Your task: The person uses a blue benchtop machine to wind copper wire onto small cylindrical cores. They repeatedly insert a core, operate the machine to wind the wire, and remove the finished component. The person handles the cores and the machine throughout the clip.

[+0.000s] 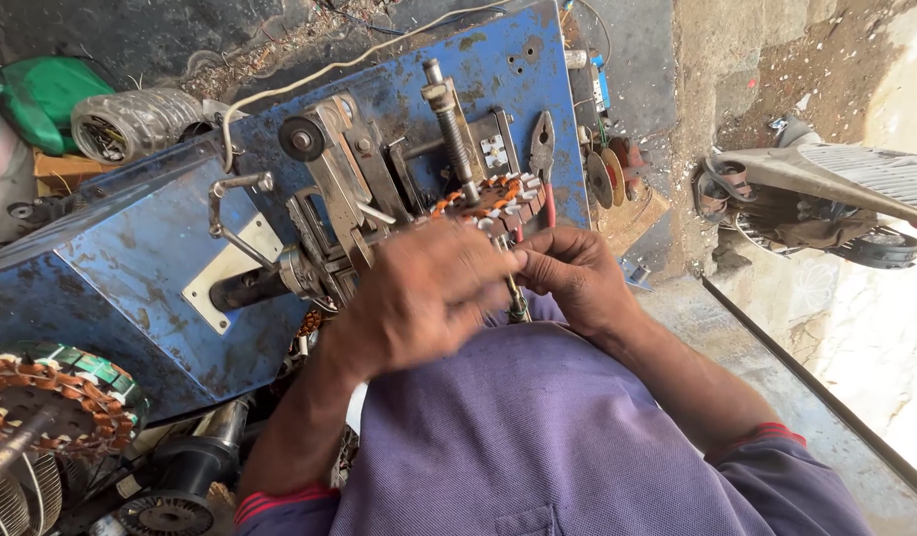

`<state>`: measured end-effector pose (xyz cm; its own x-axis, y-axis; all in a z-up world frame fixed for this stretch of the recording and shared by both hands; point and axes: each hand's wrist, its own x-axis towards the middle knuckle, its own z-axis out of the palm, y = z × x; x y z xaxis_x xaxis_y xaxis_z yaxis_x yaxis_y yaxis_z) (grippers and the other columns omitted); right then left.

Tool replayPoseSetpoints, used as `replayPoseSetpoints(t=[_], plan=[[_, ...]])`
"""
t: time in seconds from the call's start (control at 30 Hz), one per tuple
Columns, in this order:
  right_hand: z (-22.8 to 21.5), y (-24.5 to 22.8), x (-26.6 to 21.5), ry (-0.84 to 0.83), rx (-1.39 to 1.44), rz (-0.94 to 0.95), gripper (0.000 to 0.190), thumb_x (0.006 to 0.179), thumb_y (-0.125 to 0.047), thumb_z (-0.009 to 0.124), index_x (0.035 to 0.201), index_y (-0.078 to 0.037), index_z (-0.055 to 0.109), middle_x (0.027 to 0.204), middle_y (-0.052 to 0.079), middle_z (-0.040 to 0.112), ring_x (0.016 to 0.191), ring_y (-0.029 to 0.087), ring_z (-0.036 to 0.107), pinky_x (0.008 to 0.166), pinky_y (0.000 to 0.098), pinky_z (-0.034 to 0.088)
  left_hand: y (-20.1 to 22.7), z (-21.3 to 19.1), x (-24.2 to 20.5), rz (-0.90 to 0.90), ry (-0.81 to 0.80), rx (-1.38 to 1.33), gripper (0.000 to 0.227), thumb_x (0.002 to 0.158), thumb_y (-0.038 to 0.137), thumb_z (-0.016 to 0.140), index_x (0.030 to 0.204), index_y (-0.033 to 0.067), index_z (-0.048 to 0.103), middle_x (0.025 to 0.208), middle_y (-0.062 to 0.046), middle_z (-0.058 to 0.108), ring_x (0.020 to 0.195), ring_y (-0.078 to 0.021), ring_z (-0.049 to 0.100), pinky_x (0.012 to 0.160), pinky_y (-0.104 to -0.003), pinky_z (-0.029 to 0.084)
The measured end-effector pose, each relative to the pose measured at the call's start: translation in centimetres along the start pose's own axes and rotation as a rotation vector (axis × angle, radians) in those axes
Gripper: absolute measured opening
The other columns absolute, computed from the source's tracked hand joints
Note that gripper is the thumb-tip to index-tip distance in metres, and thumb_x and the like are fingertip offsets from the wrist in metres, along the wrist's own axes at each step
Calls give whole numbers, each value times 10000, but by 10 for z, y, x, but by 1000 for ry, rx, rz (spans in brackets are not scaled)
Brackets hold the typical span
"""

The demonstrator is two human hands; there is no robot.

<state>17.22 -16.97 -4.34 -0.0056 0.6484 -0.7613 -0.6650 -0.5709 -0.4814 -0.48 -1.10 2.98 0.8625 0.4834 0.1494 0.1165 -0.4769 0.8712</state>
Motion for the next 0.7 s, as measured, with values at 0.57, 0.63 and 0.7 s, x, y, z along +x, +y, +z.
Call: replayPoseSetpoints(t=[0.57, 0.63, 0.7], plan=[[5, 9, -11, 77, -866, -978, 179, 935, -94, 859, 1077, -51, 759, 995, 64, 719, 870, 155, 699, 732, 299, 543, 16, 28, -15, -31, 151, 99, 184, 897, 175, 839, 954, 55, 710, 853, -86, 718, 778, -230, 716, 655, -354, 575], [7, 16, -5, 80, -598, -966, 146, 962, -76, 829, 1079, -32, 753, 1145, 92, 679, 989, 181, 675, 791, 295, 543, 13, 29, -10, -10, 126, 256, 233, 889, 223, 863, 899, 53, 703, 795, -81, 698, 711, -229, 695, 604, -363, 554], [9, 22, 0, 114, -516, -1012, 153, 943, -80, 844, 1064, -30, 765, 1248, 105, 626, 1043, 186, 635, 837, 308, 537, 8, 30, -8, 20, 95, 316, 232, 894, 227, 855, 884, 54, 701, 776, -79, 683, 690, -226, 687, 590, -363, 548]])
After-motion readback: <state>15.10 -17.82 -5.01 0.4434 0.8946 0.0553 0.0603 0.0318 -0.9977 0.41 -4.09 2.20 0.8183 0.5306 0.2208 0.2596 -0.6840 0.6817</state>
